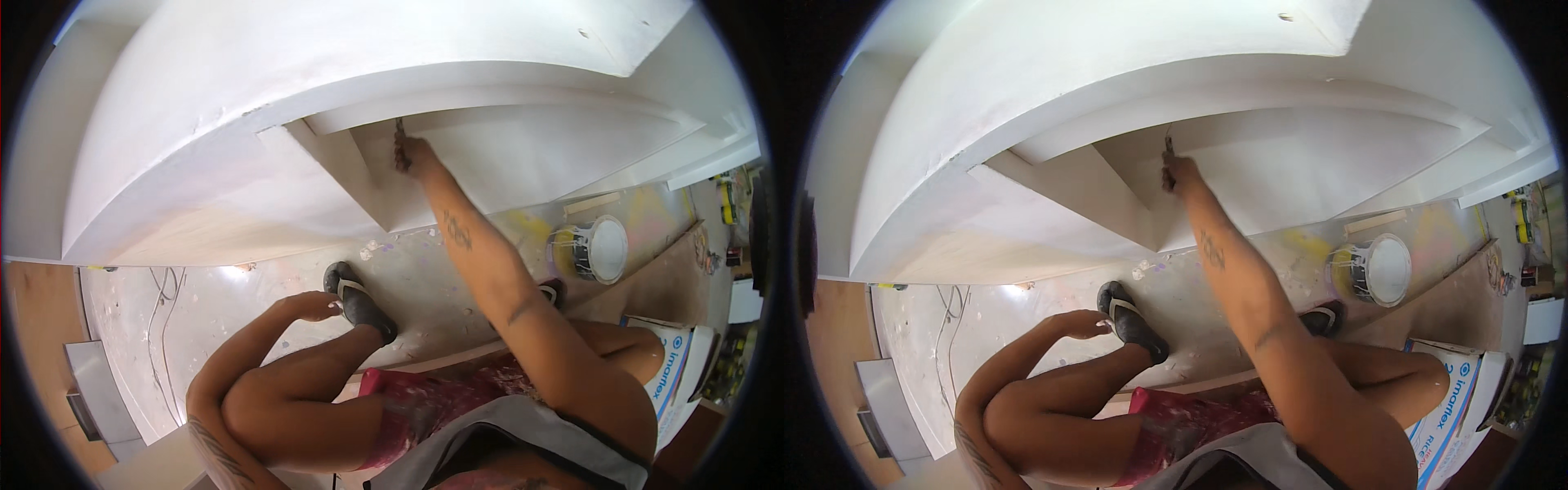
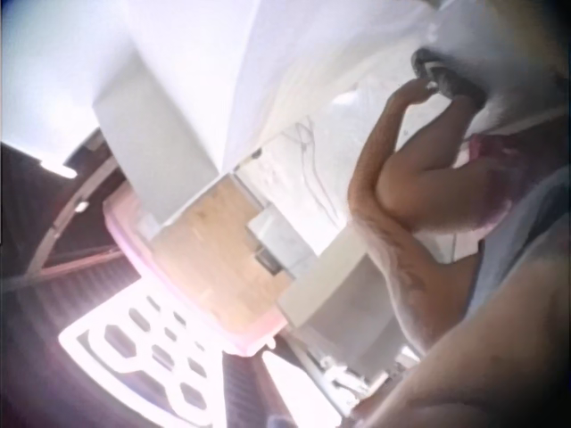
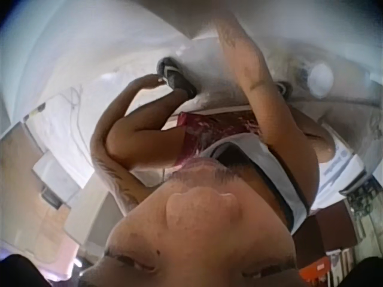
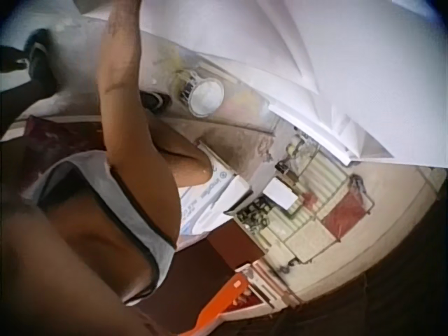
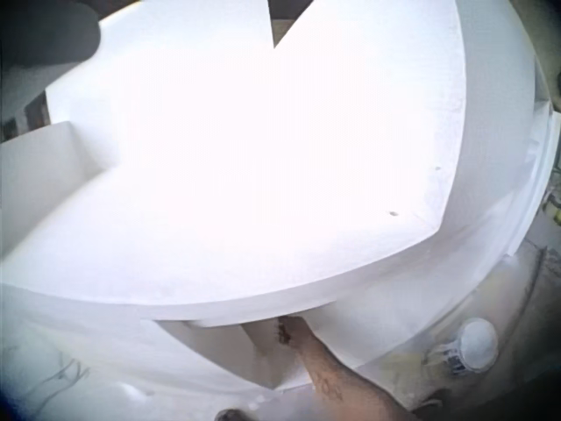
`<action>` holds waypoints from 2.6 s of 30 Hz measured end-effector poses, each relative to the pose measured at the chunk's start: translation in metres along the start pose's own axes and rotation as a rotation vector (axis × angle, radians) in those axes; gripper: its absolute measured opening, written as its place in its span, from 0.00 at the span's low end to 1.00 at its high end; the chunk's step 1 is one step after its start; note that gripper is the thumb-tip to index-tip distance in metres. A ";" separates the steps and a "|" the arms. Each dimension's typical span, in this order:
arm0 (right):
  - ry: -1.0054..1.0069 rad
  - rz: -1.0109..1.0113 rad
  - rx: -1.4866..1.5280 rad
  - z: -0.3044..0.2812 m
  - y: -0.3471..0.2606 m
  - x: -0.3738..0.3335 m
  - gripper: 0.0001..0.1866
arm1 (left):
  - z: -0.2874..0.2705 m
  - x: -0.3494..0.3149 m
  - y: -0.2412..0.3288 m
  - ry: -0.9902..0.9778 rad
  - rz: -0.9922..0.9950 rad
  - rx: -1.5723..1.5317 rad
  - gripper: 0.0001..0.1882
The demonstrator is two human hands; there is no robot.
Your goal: Painting the interior and exterior of a wooden cabinet unit using a small paint roller.
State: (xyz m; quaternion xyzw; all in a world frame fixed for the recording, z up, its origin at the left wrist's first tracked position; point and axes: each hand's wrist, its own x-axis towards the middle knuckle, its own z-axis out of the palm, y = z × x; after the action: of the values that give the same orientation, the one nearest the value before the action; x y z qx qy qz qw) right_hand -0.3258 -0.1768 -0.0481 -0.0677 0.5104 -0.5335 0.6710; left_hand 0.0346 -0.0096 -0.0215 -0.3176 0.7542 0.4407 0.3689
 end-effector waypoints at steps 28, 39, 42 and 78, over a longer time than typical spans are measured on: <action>-0.018 0.002 -0.081 -0.038 -0.054 -0.010 0.11 | 0.003 -0.010 0.006 -0.142 -0.061 -0.072 0.25; 0.146 0.065 -0.255 -0.111 0.055 -0.158 0.13 | 0.008 -0.014 -0.004 -0.096 -0.099 -0.009 0.27; 0.168 0.080 -0.218 -0.126 0.098 -0.250 0.15 | 0.012 -0.012 -0.012 -0.122 -0.112 -0.068 0.27; 0.262 0.060 -0.425 -0.130 0.168 -0.333 0.17 | 0.011 -0.026 -0.019 -0.206 -0.198 -0.062 0.27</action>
State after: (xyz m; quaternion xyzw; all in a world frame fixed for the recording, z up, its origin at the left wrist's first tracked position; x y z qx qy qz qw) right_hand -0.2850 0.2143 -0.0122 -0.1223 0.6956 -0.3981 0.5854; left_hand 0.0666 -0.0032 -0.0120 -0.3548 0.6634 0.4553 0.4762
